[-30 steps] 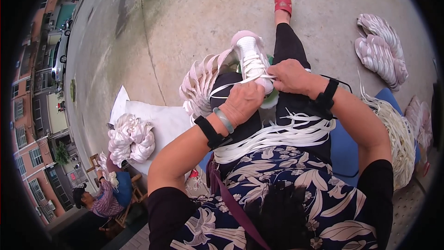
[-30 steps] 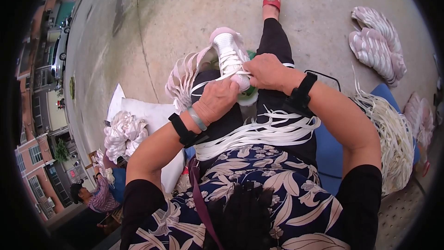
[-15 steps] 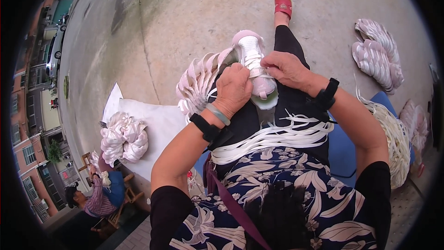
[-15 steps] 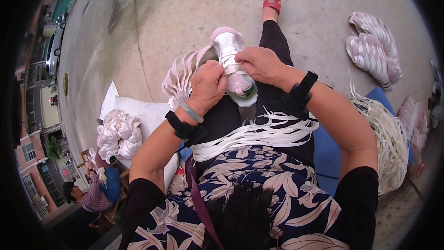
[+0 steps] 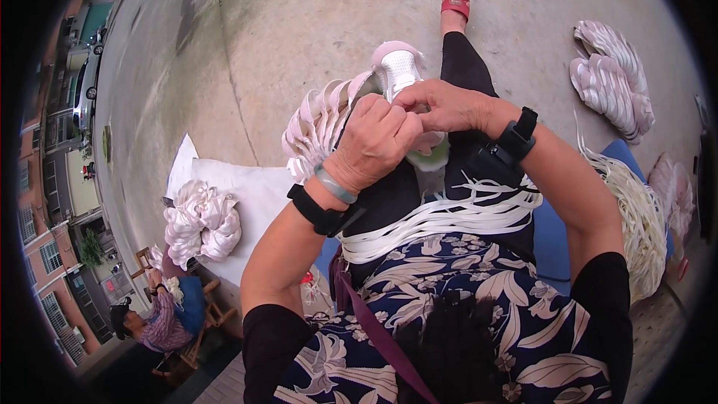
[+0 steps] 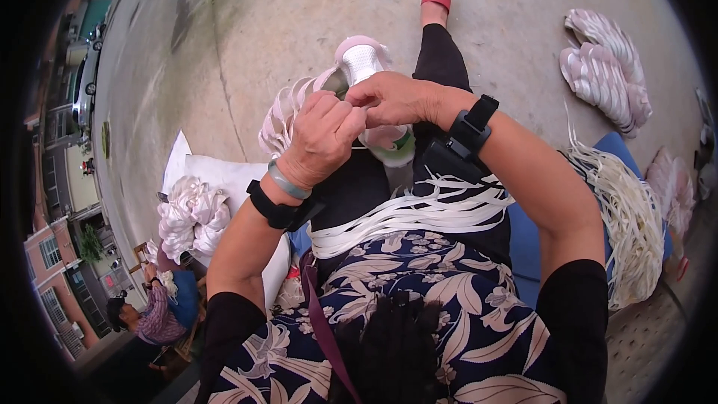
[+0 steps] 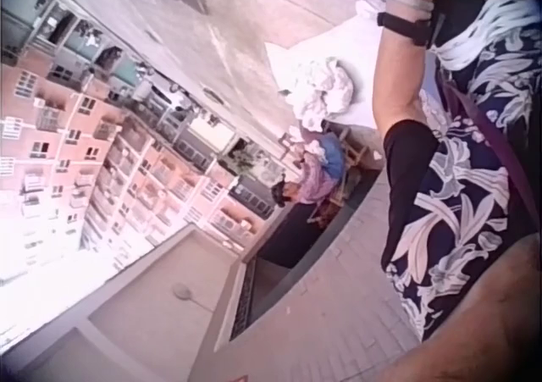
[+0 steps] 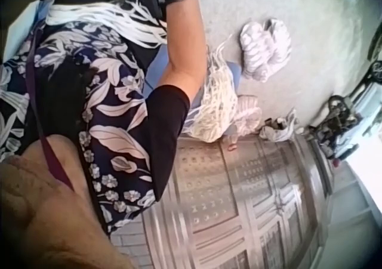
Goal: The recorder is lacing new shoes, threading white laces through the eyelets of pink and white sneakers.
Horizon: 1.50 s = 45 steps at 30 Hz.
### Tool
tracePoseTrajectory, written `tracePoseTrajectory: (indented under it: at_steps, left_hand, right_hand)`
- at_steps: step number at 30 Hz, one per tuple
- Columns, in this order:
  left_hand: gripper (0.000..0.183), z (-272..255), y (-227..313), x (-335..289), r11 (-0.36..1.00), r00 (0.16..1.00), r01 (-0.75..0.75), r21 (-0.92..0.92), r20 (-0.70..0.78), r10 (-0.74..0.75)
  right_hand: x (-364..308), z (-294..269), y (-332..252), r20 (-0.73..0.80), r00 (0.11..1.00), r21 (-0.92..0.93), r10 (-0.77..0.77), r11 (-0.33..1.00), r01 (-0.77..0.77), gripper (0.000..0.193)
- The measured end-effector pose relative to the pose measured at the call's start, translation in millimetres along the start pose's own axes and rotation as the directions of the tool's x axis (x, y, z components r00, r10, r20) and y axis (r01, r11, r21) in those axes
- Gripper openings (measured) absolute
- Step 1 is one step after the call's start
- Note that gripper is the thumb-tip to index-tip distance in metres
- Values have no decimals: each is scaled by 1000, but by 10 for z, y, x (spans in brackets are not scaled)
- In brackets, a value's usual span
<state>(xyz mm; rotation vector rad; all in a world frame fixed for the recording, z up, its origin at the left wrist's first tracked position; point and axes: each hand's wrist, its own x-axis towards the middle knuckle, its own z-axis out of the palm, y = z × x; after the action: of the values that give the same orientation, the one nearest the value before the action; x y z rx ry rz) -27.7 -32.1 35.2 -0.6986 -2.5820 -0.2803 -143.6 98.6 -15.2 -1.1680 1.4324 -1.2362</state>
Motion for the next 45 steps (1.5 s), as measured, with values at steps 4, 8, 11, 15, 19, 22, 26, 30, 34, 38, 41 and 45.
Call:
tracePoseTrajectory:
  at_steps: [4,8,11,15,19,22,26,30,34,38,41,45]
  left_hand:
    - [17,-136,-23,99,995,995,-100,26,15,99]
    - [32,-360,-97,134,997,993,-74,24,96,71]
    - [38,-430,-174,149,996,995,-73,59,73,69]
    - [38,-314,-143,166,978,982,90,190,-179,-56]
    - [25,-59,147,162,970,967,234,-70,-89,-240]
    - [15,207,357,224,901,922,372,-224,204,-330]
    - [12,556,339,399,851,817,493,-180,432,-382]
    - [9,767,235,495,778,651,618,-117,630,-422]
    - [15,801,221,511,759,654,627,-178,650,-387]
    - [16,577,164,607,478,570,802,-358,695,-437]
    - [15,80,3,614,94,511,838,-537,714,-479]
    - [17,-704,-304,491,-64,550,643,-763,518,-655]
  right_hand:
    - [17,-43,-83,98,990,71,104,991,-111,19]
    - [-6,-104,-176,148,977,157,154,972,-177,14]
    - [-68,-232,-262,91,989,208,113,969,-130,19]
    - [-355,-527,-453,-54,998,383,29,924,-6,23]
    - [-786,-902,-679,-436,899,451,-47,852,264,24]
    - [-1080,-1190,-809,-603,795,538,61,767,350,21]
    - [-1340,-1364,-763,-672,740,481,39,782,396,23]
    - [-1551,-1438,-663,-650,760,362,-23,870,336,29]
    - [-1693,-1430,-551,-654,757,397,0,851,344,28]
    - [-1802,-1400,-448,-687,725,448,51,815,367,27]
    - [-1934,-1421,-409,-704,706,467,77,799,379,28]
    - [-2166,-1487,-320,-727,682,421,83,838,346,30]
